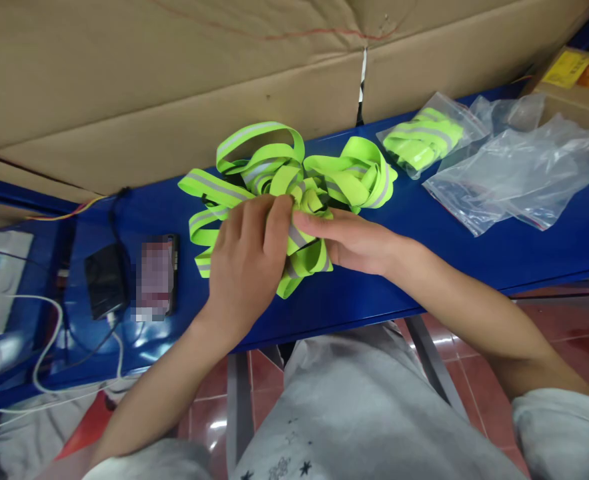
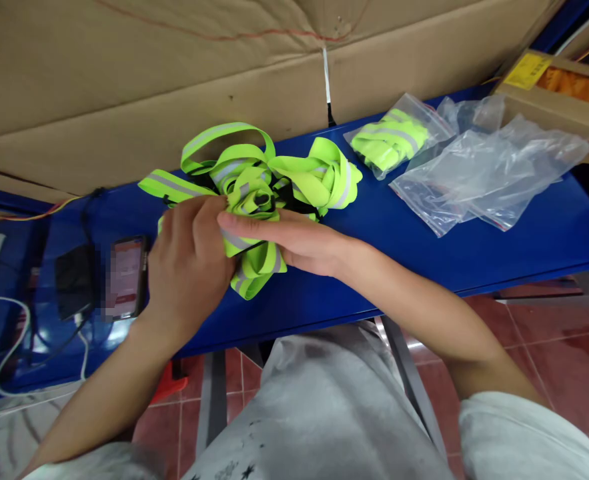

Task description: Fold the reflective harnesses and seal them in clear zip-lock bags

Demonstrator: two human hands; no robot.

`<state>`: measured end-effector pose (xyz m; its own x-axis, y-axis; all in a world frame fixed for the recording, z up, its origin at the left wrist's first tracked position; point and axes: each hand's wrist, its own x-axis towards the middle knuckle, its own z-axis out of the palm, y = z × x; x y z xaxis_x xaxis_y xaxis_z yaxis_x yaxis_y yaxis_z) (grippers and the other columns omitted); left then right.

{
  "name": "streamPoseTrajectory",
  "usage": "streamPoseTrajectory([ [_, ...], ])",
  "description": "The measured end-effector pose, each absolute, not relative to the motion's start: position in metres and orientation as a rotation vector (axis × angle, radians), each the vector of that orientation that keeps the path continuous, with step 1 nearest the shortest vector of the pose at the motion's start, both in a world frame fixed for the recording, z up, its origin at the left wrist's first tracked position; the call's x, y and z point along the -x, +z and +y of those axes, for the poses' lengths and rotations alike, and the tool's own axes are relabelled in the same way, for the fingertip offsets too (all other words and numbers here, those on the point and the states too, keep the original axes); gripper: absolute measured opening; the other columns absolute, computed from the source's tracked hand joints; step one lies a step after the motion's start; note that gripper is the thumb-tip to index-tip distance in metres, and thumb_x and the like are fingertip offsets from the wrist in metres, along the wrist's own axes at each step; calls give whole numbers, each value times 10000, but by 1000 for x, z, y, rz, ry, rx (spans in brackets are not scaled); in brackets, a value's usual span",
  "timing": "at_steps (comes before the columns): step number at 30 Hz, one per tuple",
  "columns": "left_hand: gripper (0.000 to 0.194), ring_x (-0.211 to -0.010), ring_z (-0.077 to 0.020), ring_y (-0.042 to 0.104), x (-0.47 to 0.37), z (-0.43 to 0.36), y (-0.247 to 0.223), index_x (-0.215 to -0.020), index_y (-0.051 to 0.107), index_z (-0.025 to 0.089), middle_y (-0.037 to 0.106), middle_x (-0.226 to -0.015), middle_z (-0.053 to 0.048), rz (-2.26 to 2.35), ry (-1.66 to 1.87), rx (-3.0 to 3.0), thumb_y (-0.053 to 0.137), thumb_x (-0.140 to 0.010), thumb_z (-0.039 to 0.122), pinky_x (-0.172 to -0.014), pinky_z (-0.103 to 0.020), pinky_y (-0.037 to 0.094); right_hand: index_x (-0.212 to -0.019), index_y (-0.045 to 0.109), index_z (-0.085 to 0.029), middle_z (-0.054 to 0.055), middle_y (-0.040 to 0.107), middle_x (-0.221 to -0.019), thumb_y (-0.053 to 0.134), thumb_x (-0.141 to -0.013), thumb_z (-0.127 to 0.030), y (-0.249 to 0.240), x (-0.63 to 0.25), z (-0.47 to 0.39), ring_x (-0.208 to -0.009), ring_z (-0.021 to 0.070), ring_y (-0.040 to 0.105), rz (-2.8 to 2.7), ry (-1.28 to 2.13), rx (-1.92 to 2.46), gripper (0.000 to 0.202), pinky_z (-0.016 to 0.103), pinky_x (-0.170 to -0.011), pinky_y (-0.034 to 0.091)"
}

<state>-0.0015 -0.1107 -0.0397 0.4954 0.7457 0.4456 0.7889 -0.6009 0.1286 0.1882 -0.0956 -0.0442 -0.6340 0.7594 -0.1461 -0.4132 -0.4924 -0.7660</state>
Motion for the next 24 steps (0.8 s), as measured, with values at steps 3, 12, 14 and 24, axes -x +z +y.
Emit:
streamPoseTrajectory([
  [3, 648, -1400, -392, 554, 9, -111, -40, -1569, 365, 200, 576, -1455, -190, -1254, -614, 2827, 537, -946, 162, -1146, -607, 515, -933, 738, -217, 13, 786, -929, 958, -683, -438, -49, -186, -95, -863, 187, 757, -798, 2183, 661, 400, 310, -787, 671],
  [12, 522, -1504, -311, 472, 46, -112, 5, -1475, 545, 380, 504, -1577, -47, -1159, -774, 3260, 682, -972, 366, -1275, -576, 436, -1148, 729, -218, -2, 777, -1050, 948, -651, -284, -47, -194, -95, -1039, 184, 738, -1019, 2127, 602, 547, 278, -948, 601],
  [14, 612, -1473, -325, 487, 51, -100, 0, -1391, 591, 383, 513, -1528, -24, -1261, -1065, 3176, 838, -842, 488, -1260, -595, 442, -1321, 668, -238, 6, 767, -1147, 942, -640, -263, -45, -197, -96, -1135, 208, 717, -1095, 2123, 570, 734, 310, -1012, 582],
  [24, 883, -1324, -306, 625, 15, -92, -66, -1467, 509, 334, 582, -1481, -74, -1794, -1969, 3155, 951, -710, 438, -1068, -438, 598, -1493, 513, -340, 18, 664, -1408, 833, -625, -259, -57, -185, -99, -1324, 261, 633, -1040, 1812, 675, 929, 396, -1105, 567],
])
